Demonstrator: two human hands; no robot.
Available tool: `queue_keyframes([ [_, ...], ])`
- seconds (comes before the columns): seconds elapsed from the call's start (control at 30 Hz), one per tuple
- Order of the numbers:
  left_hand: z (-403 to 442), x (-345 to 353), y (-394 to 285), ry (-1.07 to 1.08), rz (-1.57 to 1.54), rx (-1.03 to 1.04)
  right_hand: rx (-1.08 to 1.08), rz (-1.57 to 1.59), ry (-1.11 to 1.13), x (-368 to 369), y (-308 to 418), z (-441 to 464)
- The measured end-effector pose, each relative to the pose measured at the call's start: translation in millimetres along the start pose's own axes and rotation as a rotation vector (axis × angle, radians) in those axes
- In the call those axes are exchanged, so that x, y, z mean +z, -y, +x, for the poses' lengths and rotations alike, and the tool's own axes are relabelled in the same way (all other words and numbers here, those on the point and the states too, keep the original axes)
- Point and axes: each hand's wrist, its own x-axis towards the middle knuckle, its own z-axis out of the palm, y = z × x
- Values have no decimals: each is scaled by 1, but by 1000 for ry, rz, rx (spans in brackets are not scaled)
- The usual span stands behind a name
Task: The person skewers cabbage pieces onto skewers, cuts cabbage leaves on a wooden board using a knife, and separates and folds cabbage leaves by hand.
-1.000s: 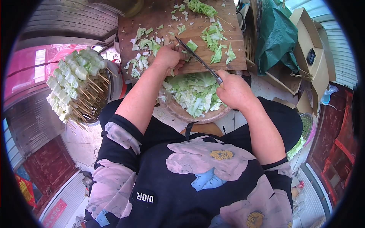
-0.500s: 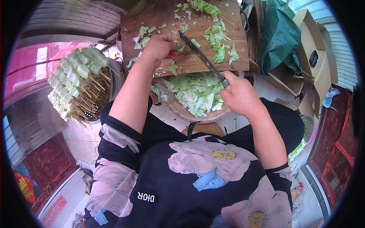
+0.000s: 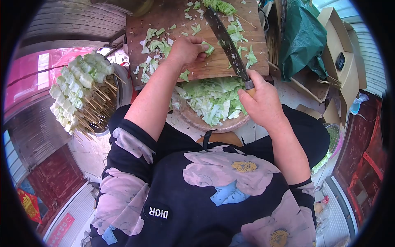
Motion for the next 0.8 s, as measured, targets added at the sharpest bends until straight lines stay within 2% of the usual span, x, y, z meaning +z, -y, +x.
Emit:
queue_keyframes([
  [0.3,8,8,0,-22,130,-28,-32,15,2,1,-1,-1],
  [0.43,4,7,-2,-12,84,-49,-10,18,11,1,-1,-1],
  [0.63,3,1,-3,-54,363,4,-13,25,-2,0,0,-2],
  [0.8,4,1,-10,-3,399,-129,-17,20,-16,0,0,-1],
])
